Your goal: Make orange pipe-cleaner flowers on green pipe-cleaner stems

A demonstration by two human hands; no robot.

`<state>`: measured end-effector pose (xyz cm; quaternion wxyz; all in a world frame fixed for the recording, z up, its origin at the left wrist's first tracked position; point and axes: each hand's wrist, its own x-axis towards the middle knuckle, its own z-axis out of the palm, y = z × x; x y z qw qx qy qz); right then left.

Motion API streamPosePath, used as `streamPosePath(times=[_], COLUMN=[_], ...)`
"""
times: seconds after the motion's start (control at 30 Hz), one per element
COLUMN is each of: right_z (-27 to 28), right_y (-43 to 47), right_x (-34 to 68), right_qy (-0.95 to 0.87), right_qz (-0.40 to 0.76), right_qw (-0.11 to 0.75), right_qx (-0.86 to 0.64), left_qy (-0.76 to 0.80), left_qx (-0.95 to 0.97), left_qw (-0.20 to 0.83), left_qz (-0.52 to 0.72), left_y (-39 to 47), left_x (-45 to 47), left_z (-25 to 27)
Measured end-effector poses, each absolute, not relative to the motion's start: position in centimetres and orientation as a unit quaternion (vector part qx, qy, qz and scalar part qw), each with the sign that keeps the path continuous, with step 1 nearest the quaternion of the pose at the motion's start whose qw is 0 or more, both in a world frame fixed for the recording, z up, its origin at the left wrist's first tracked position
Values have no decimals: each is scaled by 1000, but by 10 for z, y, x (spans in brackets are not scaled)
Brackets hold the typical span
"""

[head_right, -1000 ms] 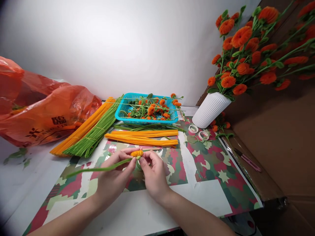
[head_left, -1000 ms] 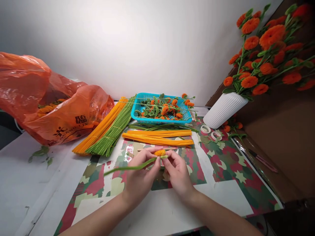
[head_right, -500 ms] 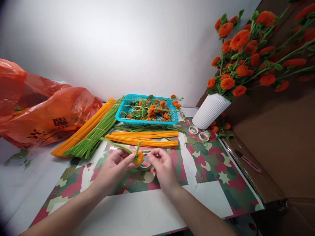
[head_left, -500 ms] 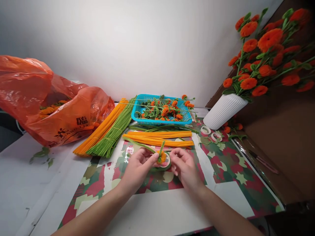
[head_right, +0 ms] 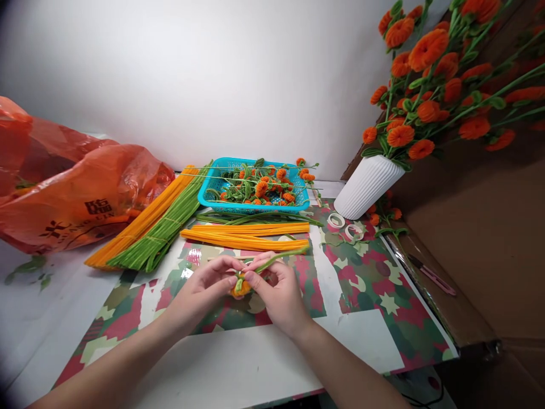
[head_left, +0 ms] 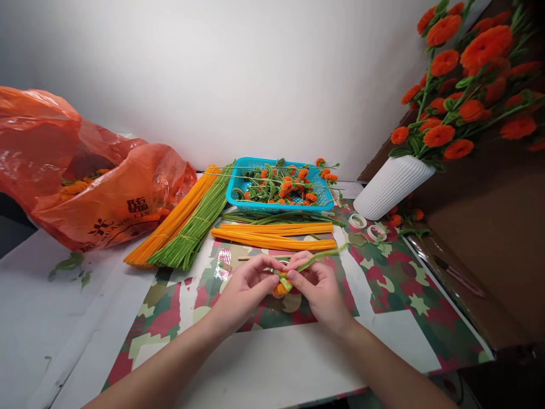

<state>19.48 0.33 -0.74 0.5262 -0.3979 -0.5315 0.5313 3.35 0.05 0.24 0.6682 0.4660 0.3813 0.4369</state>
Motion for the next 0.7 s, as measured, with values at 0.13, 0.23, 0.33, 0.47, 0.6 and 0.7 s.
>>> streamPosePath(times=[0.13,0.23,0.33,0.47,0.6,0.7], right_z=[-6,-5,-5,-3,3,4], right_y=[1,-2,-4,-6,-7,-7], right_x=[195,193,192,194,199,202], right_qy=[-549,-566,-585,-639,-742,-757], right_qz=[479,457,423,364,275,264], right_qw=[553,562,574,563,522,507], right_qx=[-406,-394,-386,-377,-320,-316], left_qy=[381,399,410,409,405,420], left_qx=[597,621,591,512,473,494], left_qw=[531,487,506,594,625,599], left_qz=[466,467,476,466,472,470], left_y=[-5,-6,-4,1,1,0], left_x=[32,32,32,33,34,34], left_z=[4,2,2,6,9,10])
